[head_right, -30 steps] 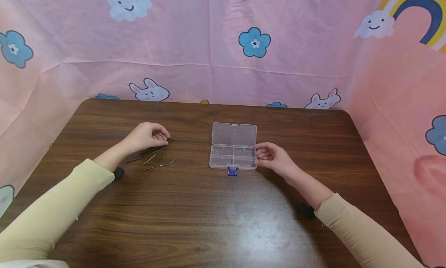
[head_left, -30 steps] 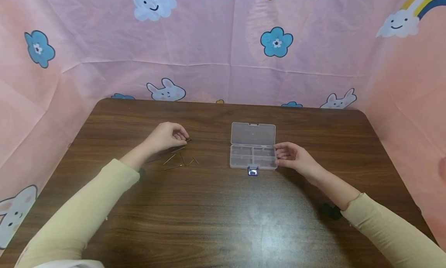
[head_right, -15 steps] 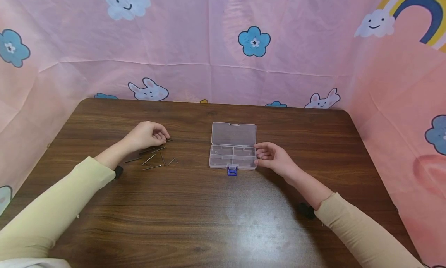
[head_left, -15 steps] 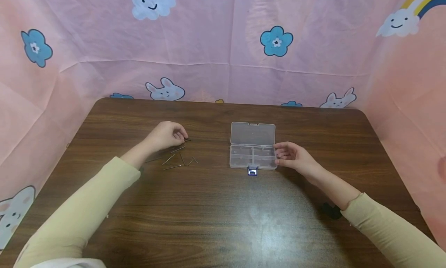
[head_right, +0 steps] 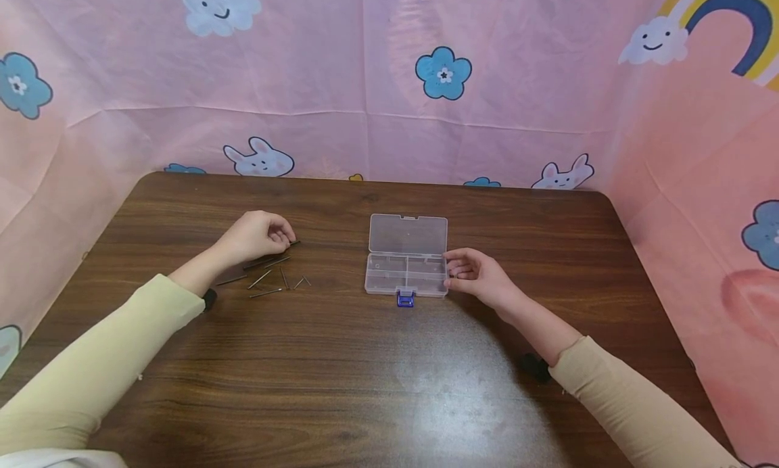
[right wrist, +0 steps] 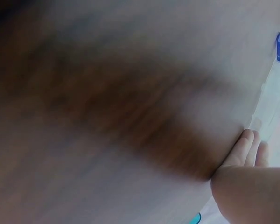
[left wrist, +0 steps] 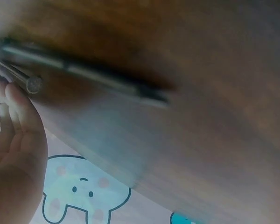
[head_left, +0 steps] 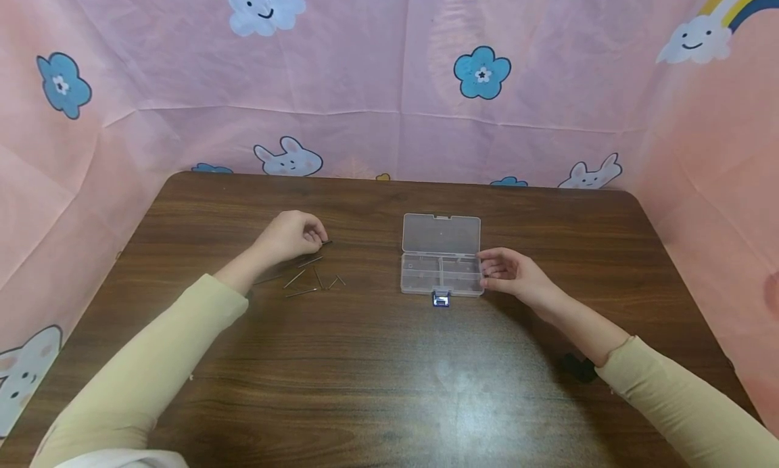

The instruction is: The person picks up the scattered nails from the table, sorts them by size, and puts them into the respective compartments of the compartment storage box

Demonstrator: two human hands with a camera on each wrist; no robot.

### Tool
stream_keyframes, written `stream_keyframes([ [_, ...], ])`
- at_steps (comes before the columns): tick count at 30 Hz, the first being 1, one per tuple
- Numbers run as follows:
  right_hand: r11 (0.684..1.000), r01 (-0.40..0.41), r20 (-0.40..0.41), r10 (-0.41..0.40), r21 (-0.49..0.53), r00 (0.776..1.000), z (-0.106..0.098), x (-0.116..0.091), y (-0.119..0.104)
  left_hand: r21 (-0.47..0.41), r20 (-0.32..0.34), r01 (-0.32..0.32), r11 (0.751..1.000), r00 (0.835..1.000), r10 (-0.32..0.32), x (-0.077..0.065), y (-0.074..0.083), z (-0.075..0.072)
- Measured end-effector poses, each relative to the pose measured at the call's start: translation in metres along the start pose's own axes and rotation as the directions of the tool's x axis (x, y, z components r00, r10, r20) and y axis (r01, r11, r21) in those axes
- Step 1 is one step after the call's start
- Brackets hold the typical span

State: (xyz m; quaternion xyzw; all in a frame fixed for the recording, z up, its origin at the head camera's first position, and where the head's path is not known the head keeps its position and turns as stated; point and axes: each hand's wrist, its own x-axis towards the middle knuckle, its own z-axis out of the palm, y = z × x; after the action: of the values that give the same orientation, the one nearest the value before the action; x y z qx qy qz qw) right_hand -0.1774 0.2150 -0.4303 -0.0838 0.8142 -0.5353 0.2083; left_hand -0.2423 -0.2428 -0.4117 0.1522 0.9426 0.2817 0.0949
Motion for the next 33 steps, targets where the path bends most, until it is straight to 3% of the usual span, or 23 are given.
stream_keyframes([
  [11, 1.0, 0.001, 0.008, -0.001, -0.007, 1.0, -0.001, -0.001, -0.001, -0.07, -0.02, -0.004, 0.998, 1.0, 0.002, 0.005, 0.014, 0.003],
  [19, 1.0, 0.009, 0.016, -0.009, -0.008, 1.0, -0.001, -0.001, 0.002, -0.115, -0.02, -0.038, 0.993, 0.999, 0.036, 0.01, 0.036, 0.008],
  [28, 1.0, 0.014, 0.013, -0.014, 0.0, 1.0, -0.002, -0.001, -0.001, -0.243, -0.01, -0.021, 0.97, 1.0, 0.02, 0.02, 0.063, 0.014],
  [33, 1.0, 0.013, 0.022, -0.013, 0.016, 1.0, 0.0, -0.002, -0.002, -0.252, 0.009, -0.037, 0.967, 0.999, 0.041, 0.024, 0.077, 0.02],
])
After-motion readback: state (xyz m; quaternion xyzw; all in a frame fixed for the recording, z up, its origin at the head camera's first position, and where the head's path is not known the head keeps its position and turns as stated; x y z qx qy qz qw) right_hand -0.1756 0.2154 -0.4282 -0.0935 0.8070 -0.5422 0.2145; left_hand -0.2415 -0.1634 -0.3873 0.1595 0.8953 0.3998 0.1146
